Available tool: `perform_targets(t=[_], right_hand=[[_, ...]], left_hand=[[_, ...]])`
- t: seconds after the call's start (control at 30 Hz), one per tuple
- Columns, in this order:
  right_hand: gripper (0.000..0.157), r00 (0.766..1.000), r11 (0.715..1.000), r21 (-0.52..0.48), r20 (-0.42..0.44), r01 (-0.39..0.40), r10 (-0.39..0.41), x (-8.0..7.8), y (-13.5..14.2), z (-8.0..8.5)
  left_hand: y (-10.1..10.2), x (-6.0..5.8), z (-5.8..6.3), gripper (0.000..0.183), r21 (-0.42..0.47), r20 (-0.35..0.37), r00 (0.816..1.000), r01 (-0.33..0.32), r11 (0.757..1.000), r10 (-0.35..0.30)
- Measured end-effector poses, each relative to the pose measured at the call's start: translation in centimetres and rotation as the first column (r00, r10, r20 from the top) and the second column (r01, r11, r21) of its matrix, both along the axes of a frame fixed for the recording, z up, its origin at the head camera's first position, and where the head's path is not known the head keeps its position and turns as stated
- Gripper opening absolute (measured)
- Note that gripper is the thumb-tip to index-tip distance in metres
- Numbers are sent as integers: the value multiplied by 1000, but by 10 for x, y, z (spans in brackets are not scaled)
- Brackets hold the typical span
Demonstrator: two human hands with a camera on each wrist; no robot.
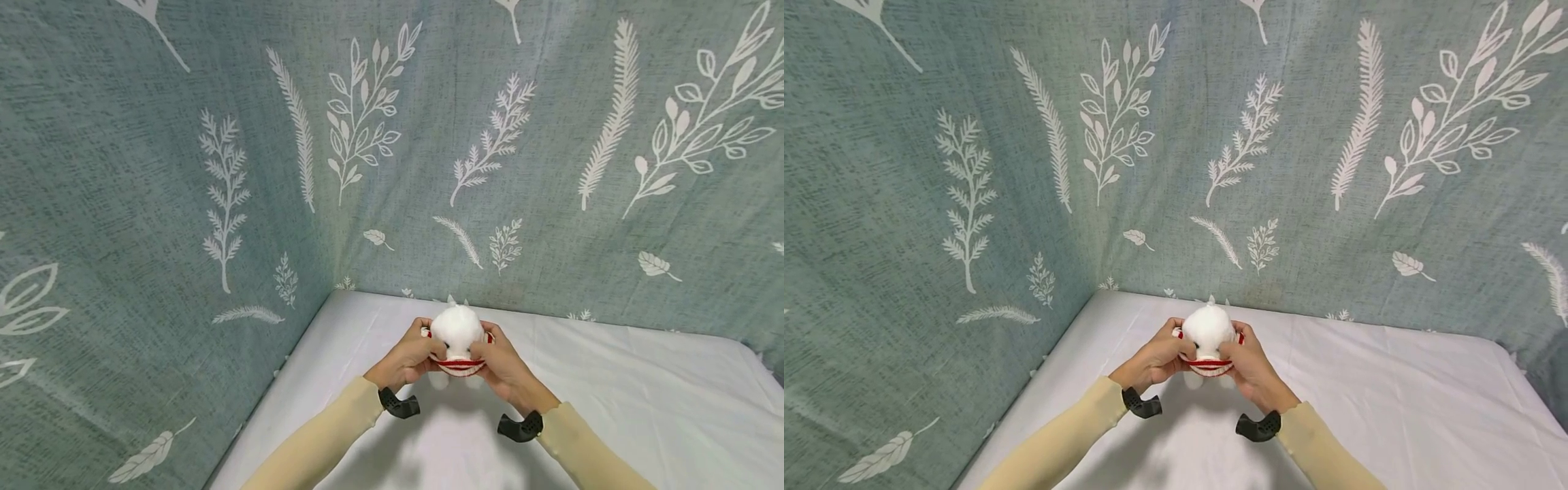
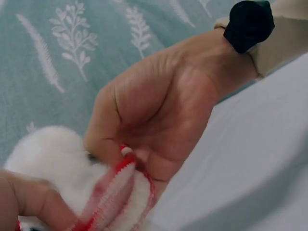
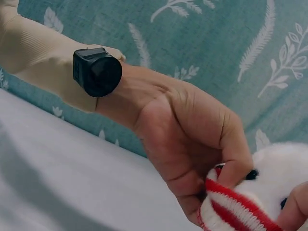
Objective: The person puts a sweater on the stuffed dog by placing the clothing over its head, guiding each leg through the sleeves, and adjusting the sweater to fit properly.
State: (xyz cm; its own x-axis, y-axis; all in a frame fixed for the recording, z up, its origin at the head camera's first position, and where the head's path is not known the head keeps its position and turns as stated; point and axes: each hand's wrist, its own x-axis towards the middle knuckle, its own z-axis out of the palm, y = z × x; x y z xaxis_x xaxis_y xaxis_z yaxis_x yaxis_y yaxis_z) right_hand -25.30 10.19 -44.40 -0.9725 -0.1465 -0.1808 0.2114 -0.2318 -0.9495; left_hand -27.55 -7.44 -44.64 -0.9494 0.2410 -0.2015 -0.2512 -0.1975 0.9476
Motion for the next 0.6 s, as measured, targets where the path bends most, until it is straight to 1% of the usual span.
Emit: perform_targets(t=[0.1, 0.2, 0.3, 0.37, 0.47, 0.6], right_hand=[[79, 1000, 1000, 19, -12, 11, -11, 0, 0, 0], [78, 1000, 999, 48, -27, 7, -6, 0, 4, -1], [74, 998, 992, 126, -54, -28, 35, -3, 11, -3], [72, 995, 979, 197, -71, -57, 72, -5, 16, -6], [71, 989, 953, 290, -90, -85, 116, -8, 23, -11], [74, 985, 931, 354, -113, -85, 132, -9, 28, -15]], left_hand=[[2, 0, 1, 73, 25, -3, 1000, -1, 1000, 1], [-1, -4, 2, 71, 12, -18, 1000, 25, 1000, -25], [-9, -9, 1, 66, -69, -47, 997, 59, 996, -62], [-15, -12, -1, 64, -139, -76, 993, 77, 987, -88], [-22, -15, -4, 67, -237, -132, 983, 91, 967, -125], [-27, -18, -8, 74, -341, -191, 968, 93, 936, -165]])
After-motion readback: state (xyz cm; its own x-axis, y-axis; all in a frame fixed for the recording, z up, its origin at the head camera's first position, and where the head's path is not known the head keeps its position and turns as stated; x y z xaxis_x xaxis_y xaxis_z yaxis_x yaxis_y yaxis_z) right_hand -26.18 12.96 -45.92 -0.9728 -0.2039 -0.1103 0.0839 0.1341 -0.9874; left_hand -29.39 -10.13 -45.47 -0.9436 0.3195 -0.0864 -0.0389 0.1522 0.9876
